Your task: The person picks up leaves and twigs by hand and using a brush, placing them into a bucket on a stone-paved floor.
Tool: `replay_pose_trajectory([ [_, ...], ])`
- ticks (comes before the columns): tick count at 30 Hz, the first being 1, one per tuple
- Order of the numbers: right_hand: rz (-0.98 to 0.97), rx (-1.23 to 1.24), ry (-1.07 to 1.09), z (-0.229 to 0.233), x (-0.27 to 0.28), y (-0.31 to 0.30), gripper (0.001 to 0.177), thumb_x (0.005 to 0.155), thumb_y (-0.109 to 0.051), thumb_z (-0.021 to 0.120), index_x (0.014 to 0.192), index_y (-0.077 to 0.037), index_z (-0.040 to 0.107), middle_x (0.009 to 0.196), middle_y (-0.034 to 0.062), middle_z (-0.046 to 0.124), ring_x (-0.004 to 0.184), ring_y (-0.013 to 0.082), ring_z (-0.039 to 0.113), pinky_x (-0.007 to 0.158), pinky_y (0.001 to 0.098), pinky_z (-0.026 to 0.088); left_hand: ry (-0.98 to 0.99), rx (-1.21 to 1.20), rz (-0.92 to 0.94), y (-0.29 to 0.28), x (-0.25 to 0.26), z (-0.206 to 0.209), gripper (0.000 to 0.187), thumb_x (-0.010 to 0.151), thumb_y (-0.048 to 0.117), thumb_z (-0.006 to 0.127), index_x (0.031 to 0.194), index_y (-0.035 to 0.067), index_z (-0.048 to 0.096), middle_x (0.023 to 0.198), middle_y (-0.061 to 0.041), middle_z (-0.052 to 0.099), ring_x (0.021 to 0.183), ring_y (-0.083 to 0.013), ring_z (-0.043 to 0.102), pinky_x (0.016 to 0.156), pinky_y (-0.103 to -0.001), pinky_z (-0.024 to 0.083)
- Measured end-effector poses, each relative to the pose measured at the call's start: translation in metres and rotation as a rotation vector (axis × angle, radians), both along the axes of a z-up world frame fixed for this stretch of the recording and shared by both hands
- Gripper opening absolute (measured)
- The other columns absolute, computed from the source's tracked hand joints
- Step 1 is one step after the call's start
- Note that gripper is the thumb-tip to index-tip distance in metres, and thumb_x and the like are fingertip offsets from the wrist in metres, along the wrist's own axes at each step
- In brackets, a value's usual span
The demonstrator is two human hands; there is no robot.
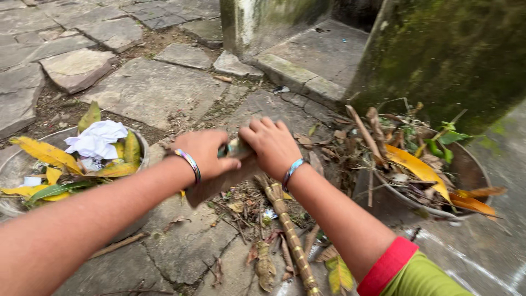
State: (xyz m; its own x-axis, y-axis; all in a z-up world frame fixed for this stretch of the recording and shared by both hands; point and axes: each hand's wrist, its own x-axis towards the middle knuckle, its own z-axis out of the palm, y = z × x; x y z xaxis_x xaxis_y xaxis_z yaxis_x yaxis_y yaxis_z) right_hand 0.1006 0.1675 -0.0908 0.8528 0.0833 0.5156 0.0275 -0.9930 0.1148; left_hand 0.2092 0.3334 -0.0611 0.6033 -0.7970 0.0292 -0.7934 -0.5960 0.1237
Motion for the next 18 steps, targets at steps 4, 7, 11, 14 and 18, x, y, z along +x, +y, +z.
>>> replay_pose_trajectory([
  [4, 0.043, 0.092, 0.106, -0.050, 0.018, 0.010, 0.033, 0.083, -0.015, 0.068, 0.115, -0.015, 0.062, 0.108, 0.0063, 0.062, 0.111, 0.0296, 0.059, 0.092, 0.0429, 0.049, 0.047, 0.007, 0.026, 0.009, 0.013, -0.047, 0.059, 0.071, 0.065, 0.077, 0.105, 0.018, 0.070, 0.109, -0.010, 0.073, 0.104, -0.0320, 0.069, 0.089, -0.046, 0.056],
  [7, 0.020, 0.283, 0.230, -0.078, 0.035, 0.020, 0.056, 0.074, -0.018, 0.074, 0.128, -0.012, 0.059, 0.113, 0.0125, 0.059, 0.111, 0.0330, 0.058, 0.094, 0.0436, 0.049, 0.115, 0.036, 0.082, 0.002, 0.020, -0.073, 0.053, 0.073, 0.062, 0.076, 0.101, 0.018, 0.072, 0.108, -0.010, 0.075, 0.104, -0.0302, 0.071, 0.091, -0.045, 0.056],
  [11, -0.030, 0.278, 0.245, -0.108, 0.042, 0.030, 0.074, 0.076, -0.014, 0.075, 0.145, -0.015, 0.048, 0.134, 0.0185, 0.054, 0.116, 0.0372, 0.057, 0.095, 0.0452, 0.049, 0.174, 0.103, 0.082, -0.001, 0.029, -0.112, 0.054, 0.077, 0.057, 0.073, 0.109, 0.014, 0.069, 0.113, -0.013, 0.073, 0.108, -0.0322, 0.070, 0.094, -0.044, 0.056],
  [14, -0.117, 0.458, 0.387, -0.124, 0.042, 0.032, 0.087, 0.079, -0.017, 0.074, 0.156, -0.016, 0.033, 0.136, 0.0182, 0.053, 0.120, 0.0382, 0.057, 0.097, 0.0460, 0.050, 0.236, 0.150, 0.108, -0.001, 0.044, -0.144, 0.061, 0.078, 0.058, 0.073, 0.115, 0.010, 0.065, 0.118, -0.016, 0.071, 0.111, -0.0341, 0.068, 0.097, -0.046, 0.053],
  [18, -0.258, 0.668, 0.511, -0.172, 0.032, 0.020, 0.103, 0.078, -0.030, 0.081, 0.159, -0.013, 0.019, 0.135, 0.0206, 0.051, 0.121, 0.0404, 0.055, 0.100, 0.0459, 0.048, 0.347, 0.214, 0.208, 0.008, 0.073, -0.189, 0.064, 0.079, 0.057, 0.073, 0.118, 0.007, 0.066, 0.121, -0.019, 0.070, 0.114, -0.0358, 0.068, 0.098, -0.046, 0.054],
])
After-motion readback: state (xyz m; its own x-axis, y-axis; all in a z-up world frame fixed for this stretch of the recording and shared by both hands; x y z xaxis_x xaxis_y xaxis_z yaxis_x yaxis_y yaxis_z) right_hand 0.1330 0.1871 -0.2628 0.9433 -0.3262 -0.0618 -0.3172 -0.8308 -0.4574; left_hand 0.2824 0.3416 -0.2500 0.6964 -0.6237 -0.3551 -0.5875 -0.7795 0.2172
